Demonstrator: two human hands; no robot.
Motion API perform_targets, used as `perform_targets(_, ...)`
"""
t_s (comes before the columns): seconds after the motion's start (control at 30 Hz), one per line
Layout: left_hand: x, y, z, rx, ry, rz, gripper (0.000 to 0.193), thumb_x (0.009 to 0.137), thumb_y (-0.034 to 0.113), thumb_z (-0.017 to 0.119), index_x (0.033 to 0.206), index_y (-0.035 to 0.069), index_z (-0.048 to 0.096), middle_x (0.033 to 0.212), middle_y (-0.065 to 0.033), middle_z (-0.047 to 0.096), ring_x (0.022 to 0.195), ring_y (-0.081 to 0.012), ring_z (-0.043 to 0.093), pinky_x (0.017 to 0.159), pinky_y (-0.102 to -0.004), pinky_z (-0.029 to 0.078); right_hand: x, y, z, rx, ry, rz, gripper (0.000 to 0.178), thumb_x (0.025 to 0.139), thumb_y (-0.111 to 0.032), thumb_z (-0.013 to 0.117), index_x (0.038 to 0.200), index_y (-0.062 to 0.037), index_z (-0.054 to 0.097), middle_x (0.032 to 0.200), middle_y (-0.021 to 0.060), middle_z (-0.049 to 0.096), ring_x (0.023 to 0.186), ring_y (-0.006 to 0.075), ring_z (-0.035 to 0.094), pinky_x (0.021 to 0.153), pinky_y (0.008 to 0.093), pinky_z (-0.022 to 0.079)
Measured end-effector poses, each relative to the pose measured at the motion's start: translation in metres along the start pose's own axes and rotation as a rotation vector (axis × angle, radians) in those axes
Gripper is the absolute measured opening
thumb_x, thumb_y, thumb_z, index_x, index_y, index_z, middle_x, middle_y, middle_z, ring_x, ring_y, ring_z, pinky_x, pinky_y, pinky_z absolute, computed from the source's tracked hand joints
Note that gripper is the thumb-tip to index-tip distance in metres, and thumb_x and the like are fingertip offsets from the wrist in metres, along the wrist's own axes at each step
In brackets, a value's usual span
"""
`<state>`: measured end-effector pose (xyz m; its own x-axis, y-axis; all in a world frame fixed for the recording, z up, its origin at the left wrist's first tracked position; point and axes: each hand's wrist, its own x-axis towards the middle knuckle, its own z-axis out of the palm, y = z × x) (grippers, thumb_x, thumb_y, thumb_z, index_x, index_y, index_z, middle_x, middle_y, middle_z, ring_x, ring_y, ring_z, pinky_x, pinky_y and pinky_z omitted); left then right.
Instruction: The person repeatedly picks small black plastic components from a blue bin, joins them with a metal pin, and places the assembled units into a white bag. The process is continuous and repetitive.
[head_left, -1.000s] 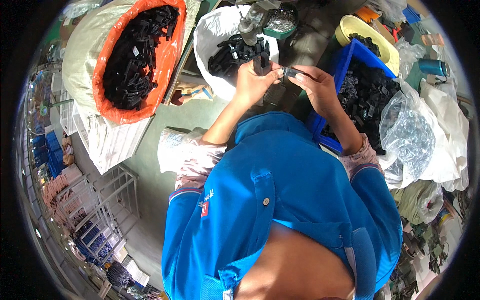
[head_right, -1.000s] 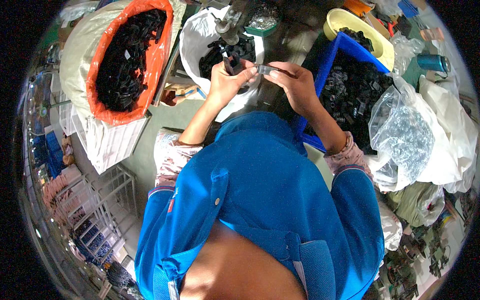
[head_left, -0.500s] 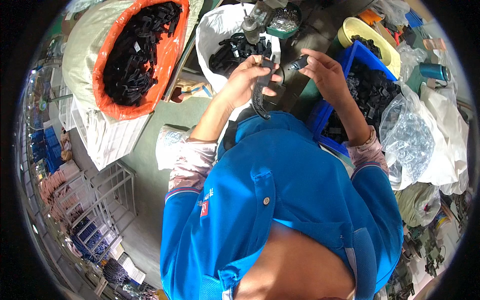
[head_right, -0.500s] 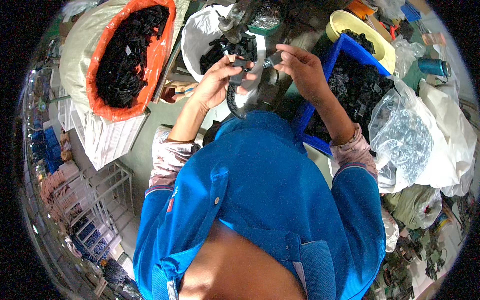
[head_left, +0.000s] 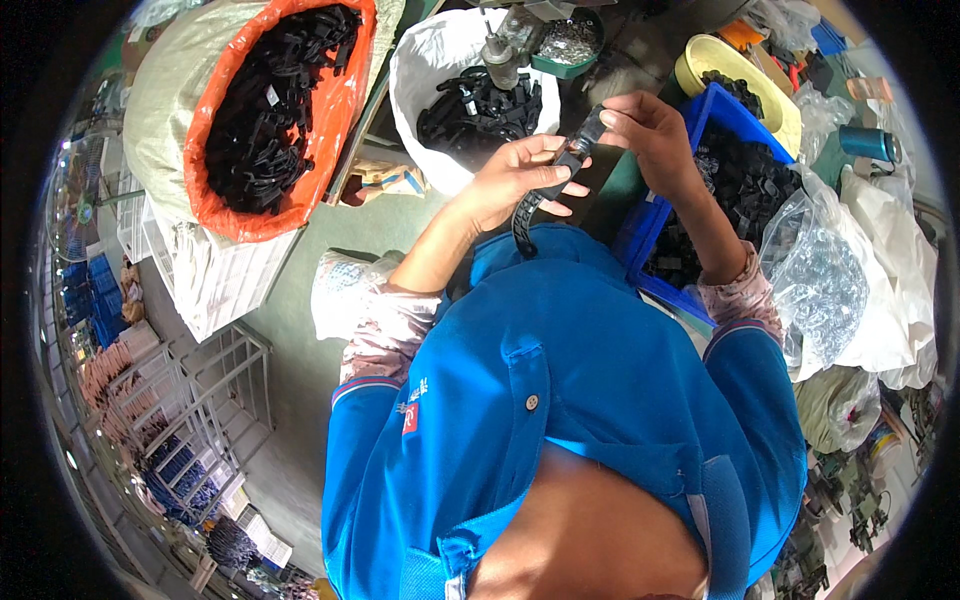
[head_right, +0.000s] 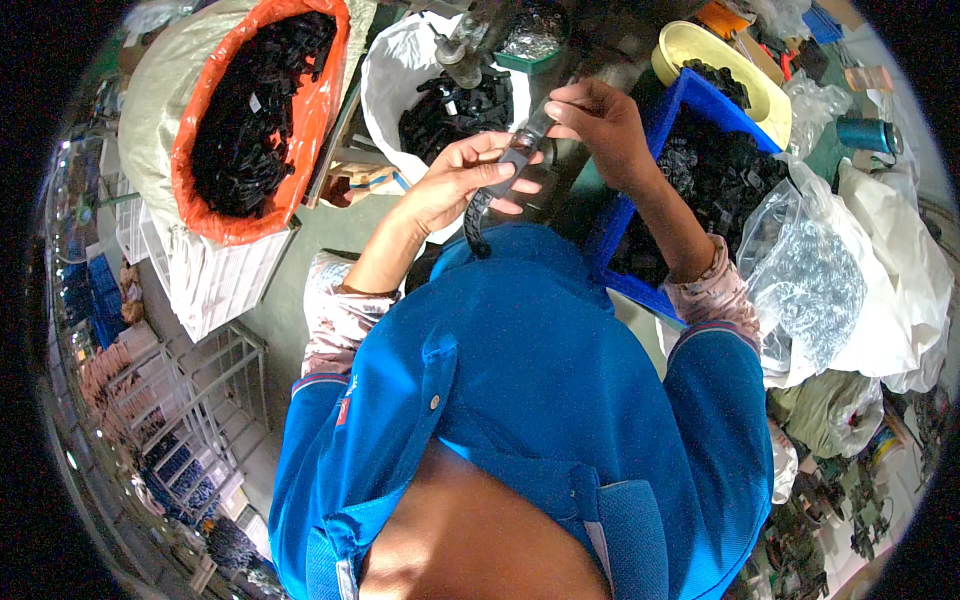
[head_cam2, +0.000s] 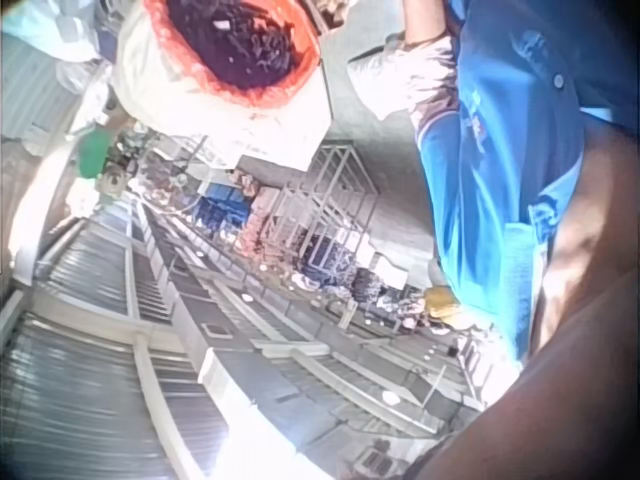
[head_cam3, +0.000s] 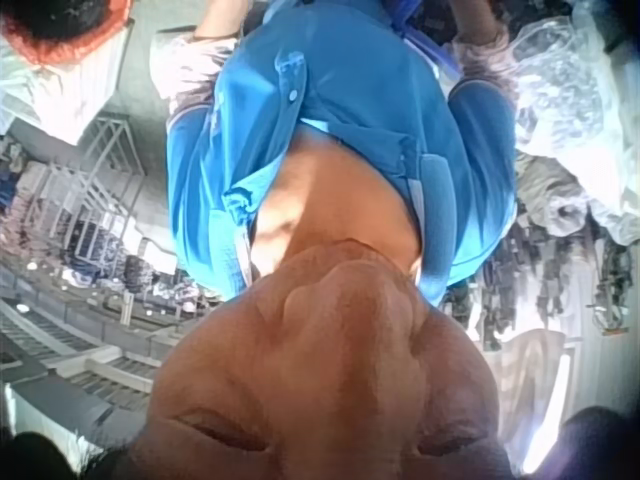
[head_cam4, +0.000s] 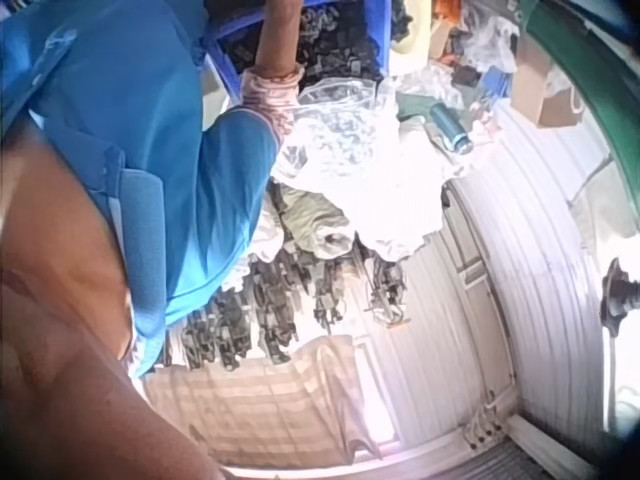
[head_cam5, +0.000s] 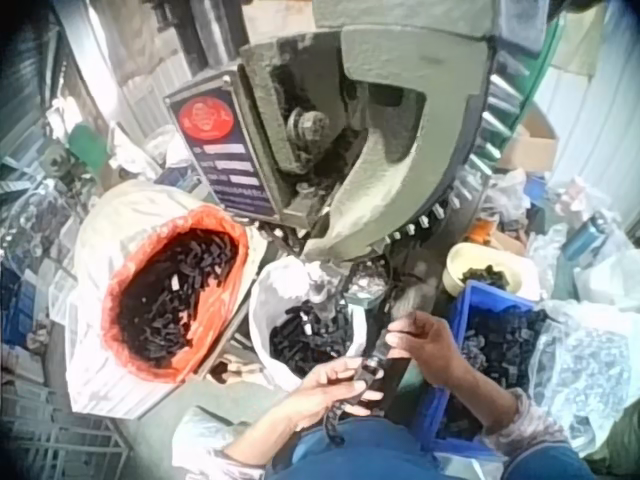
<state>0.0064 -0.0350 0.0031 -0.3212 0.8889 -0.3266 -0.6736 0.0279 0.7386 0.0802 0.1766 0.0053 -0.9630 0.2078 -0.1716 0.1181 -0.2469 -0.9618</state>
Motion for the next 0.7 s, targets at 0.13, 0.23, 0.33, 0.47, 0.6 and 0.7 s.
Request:
perform_targets(0.13,0.002,0.001,0.005,0.013,0.011,0.009,0.035,0.089,0.012,0.059,0.122,0.003,0.050,0.118,-0.0120,0.059,0.097,-0.0255,0.064,0.069,-0.0342,0.058,-0.002,0.009,0.003,-0.023,0.011,-0.005,0.016,0.087,-0.007,0.061,0.101,0.0021,0.059,0.092,0.0065,0.063,0.084,0.0111,0.061,0.076,0.0270,0.052)
perform_targets(0.23,0.004,0.000,0.008,0.017,0.034,0.024,0.032,0.089,0.012,0.060,0.117,0.002,0.050,0.116,-0.0125,0.058,0.097,-0.0270,0.064,0.068,-0.0343,0.057,-0.004,0.012,0.006,-0.008,0.022,0.013,0.015,0.087,-0.005,0.061,0.100,0.0023,0.059,0.092,0.0072,0.064,0.084,0.0109,0.061,0.077,0.0264,0.051)
perform_targets(0.33,0.007,-0.004,0.007,0.060,0.059,0.060,0.033,0.090,0.013,0.059,0.119,0.001,0.048,0.115,-0.0135,0.059,0.096,-0.0263,0.065,0.066,-0.0328,0.057,-0.008,0.016,0.010,-0.064,0.015,0.000,0.015,0.086,-0.006,0.063,0.097,0.0033,0.061,0.094,0.0101,0.065,0.081,0.0122,0.061,0.076,0.0260,0.051)
perform_targets(0.47,0.013,-0.008,0.013,0.213,0.143,0.137,0.029,0.090,0.010,0.059,0.113,0.000,0.045,0.108,-0.0169,0.062,0.091,-0.0241,0.066,0.061,-0.0290,0.056,-0.016,0.026,0.015,-0.077,-0.005,-0.107,0.012,0.086,-0.006,0.061,0.094,0.0034,0.063,0.102,0.0108,0.064,0.090,0.0134,0.060,0.081,0.0263,0.048)
perform_targets(0.6,0.018,-0.006,0.024,0.525,0.387,0.298,0.029,0.085,0.001,0.063,0.099,0.002,0.038,0.088,-0.0143,0.063,0.080,-0.0177,0.066,0.057,-0.0244,0.054,-0.023,0.024,0.010,-0.081,-0.033,-0.156,0.013,0.087,-0.005,0.059,0.097,0.0015,0.065,0.115,0.0108,0.059,0.103,0.0152,0.056,0.089,0.0283,0.044)
perform_targets(0.7,0.022,-0.011,0.019,0.691,0.313,0.374,0.021,0.084,0.004,0.067,0.091,0.001,0.048,0.078,-0.0038,0.061,0.066,-0.0065,0.057,0.051,-0.0208,0.047,-0.029,0.013,0.003,-0.089,-0.042,-0.207,0.015,0.087,-0.006,0.059,0.100,-0.0007,0.066,0.118,0.0097,0.058,0.106,0.0168,0.055,0.091,0.0291,0.043)
